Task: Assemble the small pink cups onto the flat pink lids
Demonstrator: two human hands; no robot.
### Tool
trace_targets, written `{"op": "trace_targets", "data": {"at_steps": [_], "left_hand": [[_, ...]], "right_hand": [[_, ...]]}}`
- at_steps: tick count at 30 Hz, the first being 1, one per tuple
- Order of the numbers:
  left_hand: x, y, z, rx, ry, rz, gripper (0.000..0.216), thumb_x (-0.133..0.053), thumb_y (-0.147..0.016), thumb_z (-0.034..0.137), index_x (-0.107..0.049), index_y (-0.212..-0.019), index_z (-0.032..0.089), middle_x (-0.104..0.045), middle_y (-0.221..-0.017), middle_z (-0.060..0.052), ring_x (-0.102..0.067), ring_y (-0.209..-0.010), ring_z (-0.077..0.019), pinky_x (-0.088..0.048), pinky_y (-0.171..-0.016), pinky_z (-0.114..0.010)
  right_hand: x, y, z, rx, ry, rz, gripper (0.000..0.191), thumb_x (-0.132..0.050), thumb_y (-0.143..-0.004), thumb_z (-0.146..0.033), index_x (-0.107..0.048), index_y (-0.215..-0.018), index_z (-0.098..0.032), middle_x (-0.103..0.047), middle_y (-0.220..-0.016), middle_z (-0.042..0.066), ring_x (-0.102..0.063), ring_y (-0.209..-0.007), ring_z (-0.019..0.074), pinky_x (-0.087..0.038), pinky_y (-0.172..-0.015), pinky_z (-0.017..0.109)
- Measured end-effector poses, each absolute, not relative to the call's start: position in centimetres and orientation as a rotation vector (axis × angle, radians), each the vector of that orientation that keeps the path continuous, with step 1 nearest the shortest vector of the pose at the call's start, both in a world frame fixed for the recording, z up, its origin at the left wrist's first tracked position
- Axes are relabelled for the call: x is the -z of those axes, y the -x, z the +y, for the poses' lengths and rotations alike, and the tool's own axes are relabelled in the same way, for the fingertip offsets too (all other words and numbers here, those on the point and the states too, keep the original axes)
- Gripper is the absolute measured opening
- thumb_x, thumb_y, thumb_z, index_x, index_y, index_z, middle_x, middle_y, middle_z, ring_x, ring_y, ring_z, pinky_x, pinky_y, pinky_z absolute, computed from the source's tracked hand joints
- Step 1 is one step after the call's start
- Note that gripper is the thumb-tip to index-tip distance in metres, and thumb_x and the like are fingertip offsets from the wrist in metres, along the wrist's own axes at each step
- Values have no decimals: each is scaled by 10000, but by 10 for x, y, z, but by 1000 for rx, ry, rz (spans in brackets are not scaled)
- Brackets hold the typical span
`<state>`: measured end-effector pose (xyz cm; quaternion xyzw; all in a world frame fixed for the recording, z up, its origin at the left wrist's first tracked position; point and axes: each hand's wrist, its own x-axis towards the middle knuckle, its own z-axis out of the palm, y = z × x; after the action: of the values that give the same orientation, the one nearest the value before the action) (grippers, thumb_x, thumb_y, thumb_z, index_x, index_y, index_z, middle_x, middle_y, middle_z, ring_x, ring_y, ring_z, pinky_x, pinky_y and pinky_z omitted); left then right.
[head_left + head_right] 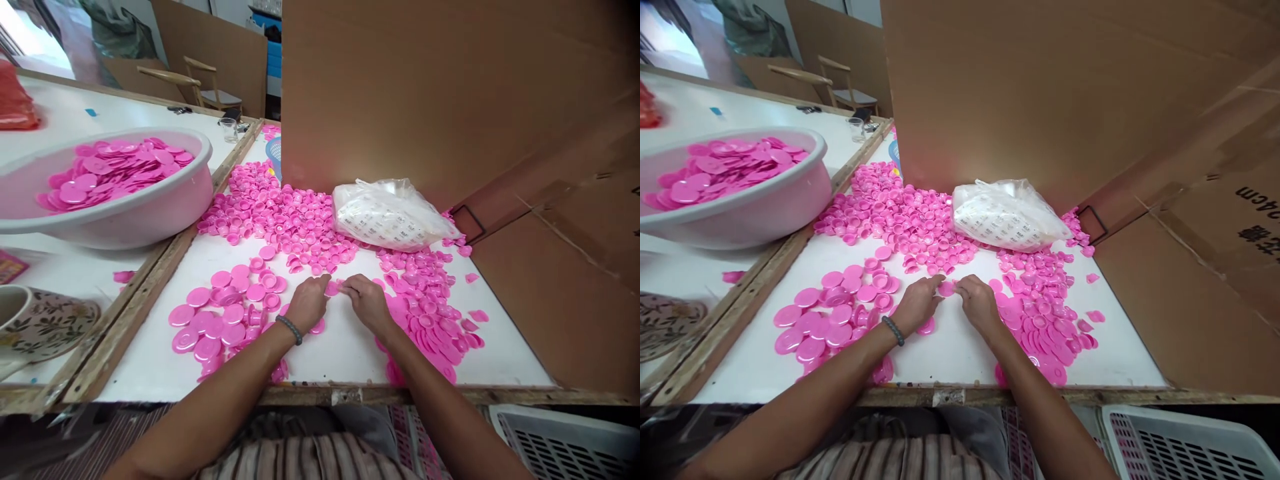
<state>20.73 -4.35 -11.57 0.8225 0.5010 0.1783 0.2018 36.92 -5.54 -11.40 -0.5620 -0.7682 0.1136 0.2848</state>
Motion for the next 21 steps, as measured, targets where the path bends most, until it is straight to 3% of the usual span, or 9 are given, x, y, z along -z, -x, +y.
{"op": "trace_targets", "data": {"at_steps": [8, 18, 21], "left_hand": [[123, -211, -41, -594, -2096, 1409, 456, -540, -756, 107, -368, -1171, 187, -643, -856, -34, -616, -793, -170, -432, -667, -243], [121, -208, -39, -668, -1913, 1388, 416, -577, -717, 102, -406, -1085, 194, -608, -781, 10, -597, -687, -128, -417, -588, -206], [117, -205, -37, -672, -1912, 1371, 413, -580, -714, 115, -432, -1090, 199, -614, -850, -8, -595, -729, -130, -432, -618, -215]], "right_hand": [[117, -355, -49, -228, 1433, -2274, 242, -427, -817, -56, -592, -682, -172, -617, -704, 31, -560, -740, 148, -419, -619, 239], [131, -356, -56, -127, 1417, -2322, 287, -362, -783, -4, -598, -760, -166, -615, -746, 40, -540, -766, 156, -398, -671, 266], [130, -355, -56, -290, 1440, -2173, 244, -399, -803, -61, -605, -738, -174, -631, -768, 38, -553, -761, 159, -409, -695, 286]]}}
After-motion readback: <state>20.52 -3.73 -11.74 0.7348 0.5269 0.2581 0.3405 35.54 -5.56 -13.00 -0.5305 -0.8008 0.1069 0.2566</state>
